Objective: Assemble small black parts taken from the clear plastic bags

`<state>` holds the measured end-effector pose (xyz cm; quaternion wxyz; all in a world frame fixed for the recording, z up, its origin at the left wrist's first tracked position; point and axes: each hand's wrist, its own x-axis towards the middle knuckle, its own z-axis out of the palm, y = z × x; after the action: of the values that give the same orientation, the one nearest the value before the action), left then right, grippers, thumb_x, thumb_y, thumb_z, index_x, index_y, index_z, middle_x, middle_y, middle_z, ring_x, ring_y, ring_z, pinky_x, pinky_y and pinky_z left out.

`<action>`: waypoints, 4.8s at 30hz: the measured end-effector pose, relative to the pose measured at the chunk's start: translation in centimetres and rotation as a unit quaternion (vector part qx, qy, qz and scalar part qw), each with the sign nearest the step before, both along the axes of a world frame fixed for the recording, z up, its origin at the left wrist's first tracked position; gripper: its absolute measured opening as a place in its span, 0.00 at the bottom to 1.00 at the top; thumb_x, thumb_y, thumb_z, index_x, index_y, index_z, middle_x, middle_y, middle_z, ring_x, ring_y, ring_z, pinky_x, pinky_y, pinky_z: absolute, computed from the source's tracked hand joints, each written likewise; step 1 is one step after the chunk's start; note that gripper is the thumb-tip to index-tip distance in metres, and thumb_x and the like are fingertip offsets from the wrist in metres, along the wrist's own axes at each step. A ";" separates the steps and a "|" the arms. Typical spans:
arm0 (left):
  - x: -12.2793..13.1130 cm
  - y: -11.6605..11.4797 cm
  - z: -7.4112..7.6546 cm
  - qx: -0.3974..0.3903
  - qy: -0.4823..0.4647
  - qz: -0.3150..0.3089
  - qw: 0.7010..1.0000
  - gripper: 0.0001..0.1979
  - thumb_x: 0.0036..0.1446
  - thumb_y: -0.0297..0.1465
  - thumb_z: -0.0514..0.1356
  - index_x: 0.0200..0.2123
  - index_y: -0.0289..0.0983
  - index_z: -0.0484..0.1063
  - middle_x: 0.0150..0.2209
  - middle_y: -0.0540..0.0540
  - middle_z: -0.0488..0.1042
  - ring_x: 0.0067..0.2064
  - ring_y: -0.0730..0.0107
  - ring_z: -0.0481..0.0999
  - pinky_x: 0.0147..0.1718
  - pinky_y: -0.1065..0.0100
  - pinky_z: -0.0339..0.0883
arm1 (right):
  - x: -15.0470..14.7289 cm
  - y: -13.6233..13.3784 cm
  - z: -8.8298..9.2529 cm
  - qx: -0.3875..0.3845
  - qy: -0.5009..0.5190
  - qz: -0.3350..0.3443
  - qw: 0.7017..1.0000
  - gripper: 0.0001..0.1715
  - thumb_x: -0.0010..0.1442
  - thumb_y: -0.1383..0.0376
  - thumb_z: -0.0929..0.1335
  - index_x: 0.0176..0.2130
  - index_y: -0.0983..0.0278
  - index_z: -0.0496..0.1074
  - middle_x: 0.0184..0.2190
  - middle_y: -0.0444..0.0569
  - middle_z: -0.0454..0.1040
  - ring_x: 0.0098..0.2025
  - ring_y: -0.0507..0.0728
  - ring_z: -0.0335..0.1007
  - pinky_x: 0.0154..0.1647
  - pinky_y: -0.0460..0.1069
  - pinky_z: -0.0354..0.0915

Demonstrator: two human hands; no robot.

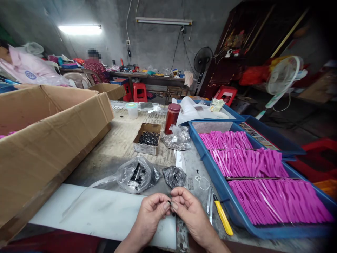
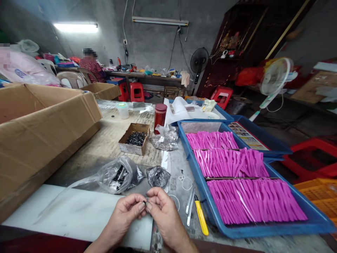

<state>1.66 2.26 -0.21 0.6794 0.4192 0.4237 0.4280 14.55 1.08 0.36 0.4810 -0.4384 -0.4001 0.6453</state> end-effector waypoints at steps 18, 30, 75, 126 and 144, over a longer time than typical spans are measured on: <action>-0.4 -0.1 -0.3 0.051 0.039 -0.014 0.998 0.06 0.45 0.30 0.59 0.21 0.33 0.71 0.17 0.52 0.65 0.22 0.76 0.62 0.23 0.76 0.57 | 0.2 0.5 -0.3 0.006 -0.024 0.019 1.000 0.14 0.46 0.63 0.68 0.34 0.64 0.62 0.17 0.36 0.61 0.22 0.48 0.59 0.25 0.44 0.54; -0.4 0.0 -0.3 0.058 0.060 -0.011 0.996 0.06 0.44 0.30 0.59 0.21 0.33 0.71 0.18 0.52 0.66 0.23 0.75 0.62 0.24 0.76 0.57 | 0.1 0.4 -0.5 0.010 -0.044 0.015 0.999 0.15 0.46 0.61 0.68 0.34 0.64 0.62 0.17 0.35 0.58 0.21 0.48 0.55 0.23 0.43 0.51; -6.9 7.0 2.2 0.277 0.616 -0.099 0.731 0.08 0.44 0.23 0.52 0.24 0.37 0.70 0.28 0.47 0.72 0.33 0.66 0.70 0.29 0.71 0.59 | 1.9 0.8 -2.0 -0.040 -0.084 -0.083 0.992 0.19 0.43 0.60 0.68 0.36 0.66 0.65 0.18 0.40 0.67 0.20 0.50 0.58 0.23 0.45 0.54; -7.0 4.8 1.2 0.340 0.488 0.060 0.802 0.09 0.50 0.28 0.51 0.31 0.40 0.71 0.30 0.49 0.76 0.31 0.69 0.74 0.31 0.72 0.65 | 2.1 5.7 -0.3 0.207 -0.727 0.102 0.647 0.12 0.54 0.74 0.57 0.29 0.65 0.66 0.29 0.51 0.70 0.34 0.57 0.64 0.32 0.49 0.49; -6.1 3.6 1.4 0.310 0.440 0.091 0.838 0.09 0.49 0.28 0.53 0.33 0.38 0.73 0.33 0.48 0.77 0.34 0.67 0.75 0.34 0.72 0.67 | 2.7 5.4 -0.8 0.245 -0.637 0.070 0.728 0.16 0.50 0.77 0.57 0.35 0.65 0.68 0.31 0.49 0.70 0.37 0.55 0.64 0.38 0.48 0.57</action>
<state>-4.48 5.89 1.22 0.2144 0.7118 0.5589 0.3674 17.23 6.44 -0.40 0.1571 -0.5839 -0.7864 0.1264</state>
